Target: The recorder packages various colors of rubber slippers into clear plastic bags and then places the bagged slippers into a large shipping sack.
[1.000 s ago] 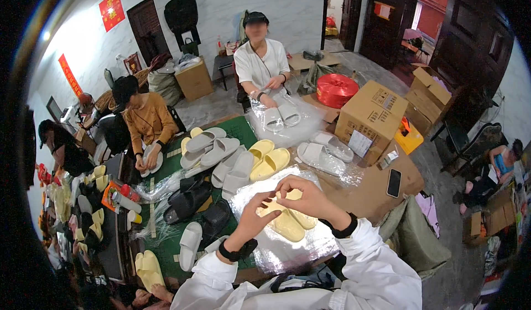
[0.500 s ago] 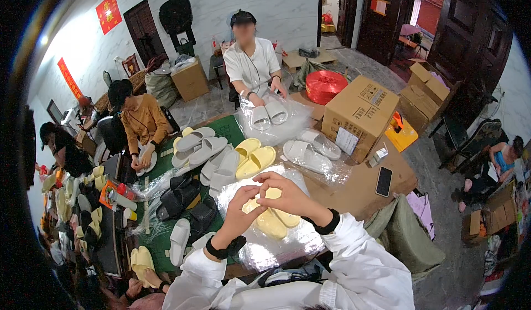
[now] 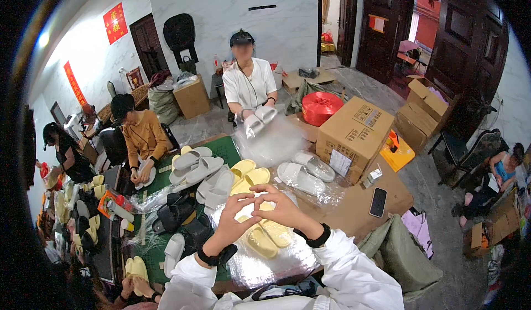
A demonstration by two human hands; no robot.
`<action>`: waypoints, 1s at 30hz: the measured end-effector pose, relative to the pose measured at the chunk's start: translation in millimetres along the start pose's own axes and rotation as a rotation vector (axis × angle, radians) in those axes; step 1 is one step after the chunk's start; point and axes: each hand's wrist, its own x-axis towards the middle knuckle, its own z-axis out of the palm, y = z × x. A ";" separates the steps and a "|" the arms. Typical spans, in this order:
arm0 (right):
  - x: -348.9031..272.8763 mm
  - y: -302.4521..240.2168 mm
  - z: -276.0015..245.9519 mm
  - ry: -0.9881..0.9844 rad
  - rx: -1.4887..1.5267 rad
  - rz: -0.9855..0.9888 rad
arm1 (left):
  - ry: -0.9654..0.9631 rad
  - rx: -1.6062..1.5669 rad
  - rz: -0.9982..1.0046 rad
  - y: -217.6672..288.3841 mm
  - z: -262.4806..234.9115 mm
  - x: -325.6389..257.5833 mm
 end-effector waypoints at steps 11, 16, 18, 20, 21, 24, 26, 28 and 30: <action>-16.9 3.0 -6.7 -0.128 -0.123 0.034 | -0.035 0.042 0.064 13.7 7.1 -3.0; -30.3 -42.4 -1.0 -0.081 -0.090 -0.198 | -0.015 0.215 0.377 29.5 4.4 -14.9; -33.4 -32.7 5.4 -0.070 -0.005 -0.200 | -0.081 0.199 0.284 26.6 4.9 -10.7; -35.8 -13.2 11.7 -0.114 0.013 -0.087 | -0.105 0.203 0.257 18.7 9.0 -10.8; -36.3 -5.2 14.6 -0.133 0.013 -0.100 | -0.101 0.207 0.243 12.8 11.1 -10.6; -36.4 10.7 21.7 -0.135 -0.056 -0.106 | -0.149 0.195 0.217 -5.4 13.3 -12.3; -37.6 14.9 22.5 -0.149 -0.056 -0.067 | -0.169 0.200 0.207 -12.3 16.0 -15.1; -36.6 20.9 19.9 -0.166 -0.062 -0.036 | -0.182 0.209 0.204 -19.5 20.2 -17.5; -36.5 22.7 15.9 -0.184 -0.131 0.019 | -0.108 0.154 0.095 -24.4 25.9 -22.6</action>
